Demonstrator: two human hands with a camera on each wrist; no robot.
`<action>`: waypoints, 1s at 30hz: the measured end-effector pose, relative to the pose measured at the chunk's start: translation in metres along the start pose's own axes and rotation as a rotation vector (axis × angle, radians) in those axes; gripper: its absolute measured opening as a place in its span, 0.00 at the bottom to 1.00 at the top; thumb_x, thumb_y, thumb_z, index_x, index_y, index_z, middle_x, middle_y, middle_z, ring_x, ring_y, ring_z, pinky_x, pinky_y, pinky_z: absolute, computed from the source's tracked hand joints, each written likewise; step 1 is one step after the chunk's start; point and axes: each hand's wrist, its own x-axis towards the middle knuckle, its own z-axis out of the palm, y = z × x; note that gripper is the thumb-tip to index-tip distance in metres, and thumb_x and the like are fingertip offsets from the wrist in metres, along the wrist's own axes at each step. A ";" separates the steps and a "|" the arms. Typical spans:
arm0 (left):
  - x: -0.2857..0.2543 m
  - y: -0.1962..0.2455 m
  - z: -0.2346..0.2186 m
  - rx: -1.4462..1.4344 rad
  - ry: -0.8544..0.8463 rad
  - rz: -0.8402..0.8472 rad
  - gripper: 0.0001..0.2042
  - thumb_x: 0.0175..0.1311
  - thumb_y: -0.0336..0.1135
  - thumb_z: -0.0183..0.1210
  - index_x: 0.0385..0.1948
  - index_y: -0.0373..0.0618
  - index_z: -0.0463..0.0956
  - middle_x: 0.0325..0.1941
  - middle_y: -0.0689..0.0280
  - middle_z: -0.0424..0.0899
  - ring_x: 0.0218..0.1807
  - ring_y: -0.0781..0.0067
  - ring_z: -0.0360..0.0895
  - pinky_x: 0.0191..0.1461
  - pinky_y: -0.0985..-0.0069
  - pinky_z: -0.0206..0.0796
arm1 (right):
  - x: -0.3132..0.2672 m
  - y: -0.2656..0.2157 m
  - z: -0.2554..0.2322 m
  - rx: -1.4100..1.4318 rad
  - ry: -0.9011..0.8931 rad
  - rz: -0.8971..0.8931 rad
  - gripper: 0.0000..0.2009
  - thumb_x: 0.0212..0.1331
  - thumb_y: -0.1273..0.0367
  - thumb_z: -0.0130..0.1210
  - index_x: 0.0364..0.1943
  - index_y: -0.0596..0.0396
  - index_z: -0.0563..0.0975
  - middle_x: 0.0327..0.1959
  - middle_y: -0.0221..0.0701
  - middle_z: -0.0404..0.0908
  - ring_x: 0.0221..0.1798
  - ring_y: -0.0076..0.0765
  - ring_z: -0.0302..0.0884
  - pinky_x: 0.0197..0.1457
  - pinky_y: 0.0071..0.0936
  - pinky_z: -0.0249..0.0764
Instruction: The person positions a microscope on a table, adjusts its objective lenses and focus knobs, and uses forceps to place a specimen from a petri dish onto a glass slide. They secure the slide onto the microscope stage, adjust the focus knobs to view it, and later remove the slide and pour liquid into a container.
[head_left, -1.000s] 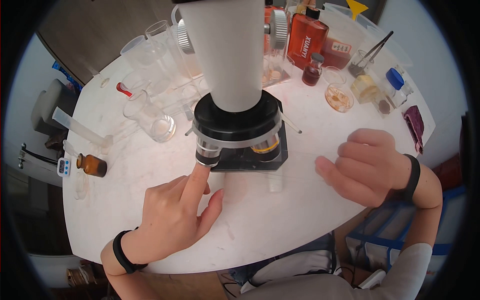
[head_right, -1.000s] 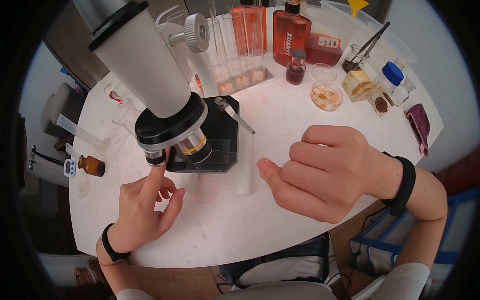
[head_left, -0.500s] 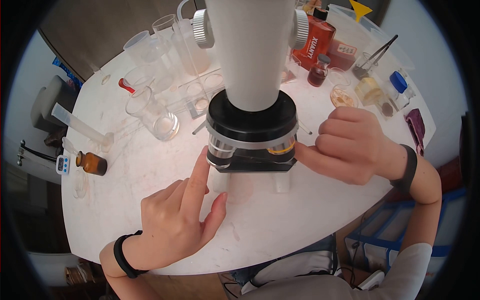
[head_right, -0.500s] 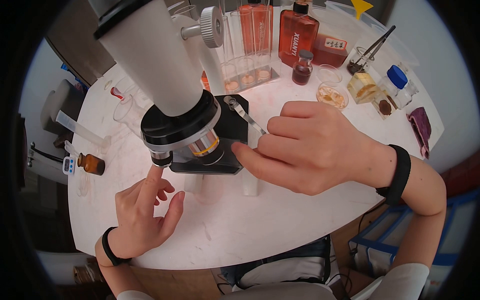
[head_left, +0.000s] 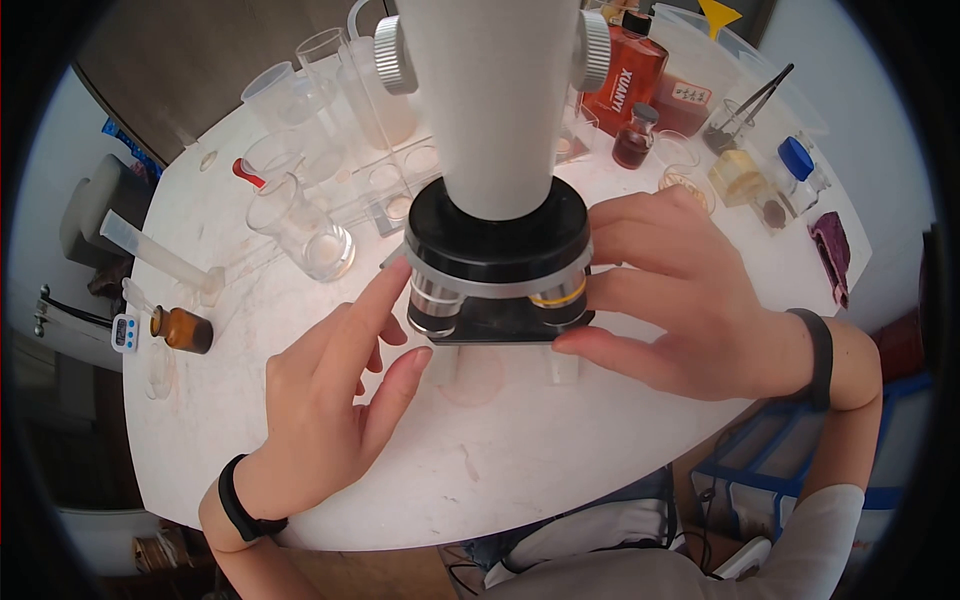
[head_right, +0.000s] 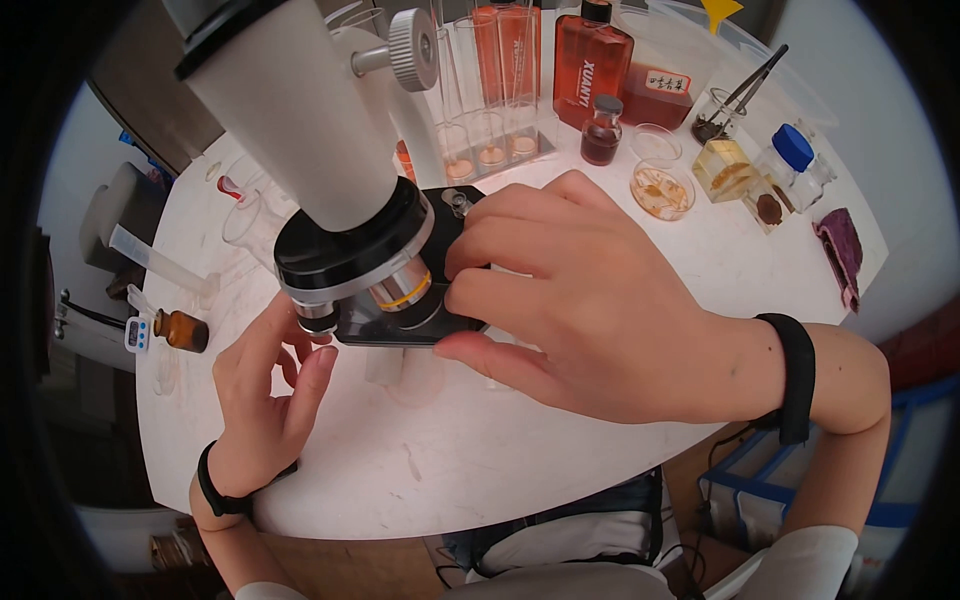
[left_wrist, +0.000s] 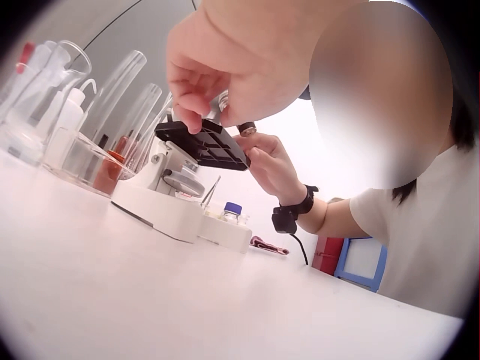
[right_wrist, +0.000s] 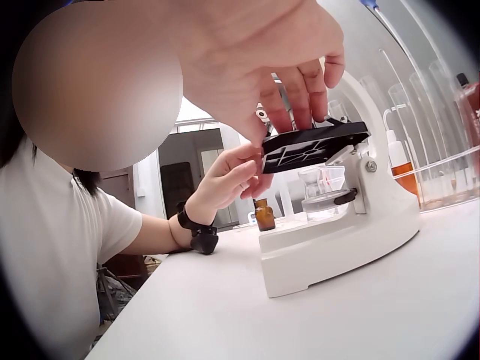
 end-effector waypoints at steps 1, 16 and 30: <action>0.001 -0.002 0.000 0.000 0.000 0.001 0.21 0.49 0.26 0.59 0.49 0.38 0.70 0.23 0.66 0.74 0.18 0.73 0.68 0.18 0.82 0.59 | 0.000 0.000 0.001 -0.001 0.001 0.000 0.13 0.34 0.67 0.67 0.24 0.54 0.75 0.33 0.32 0.74 0.41 0.38 0.71 0.39 0.32 0.61; 0.029 -0.024 -0.014 -0.252 -0.220 0.022 0.11 0.51 0.29 0.60 0.37 0.37 0.77 0.19 0.61 0.75 0.18 0.74 0.67 0.22 0.81 0.59 | 0.005 0.006 0.004 -0.099 0.052 -0.027 0.11 0.28 0.76 0.61 0.22 0.55 0.73 0.31 0.31 0.73 0.42 0.38 0.70 0.42 0.33 0.59; 0.027 -0.024 0.000 -0.466 -0.131 -0.179 0.10 0.57 0.24 0.51 0.40 0.35 0.76 0.20 0.65 0.79 0.22 0.82 0.76 0.27 0.86 0.64 | 0.006 0.004 0.004 -0.083 0.028 0.029 0.12 0.29 0.75 0.62 0.22 0.53 0.71 0.30 0.30 0.70 0.40 0.36 0.68 0.43 0.31 0.58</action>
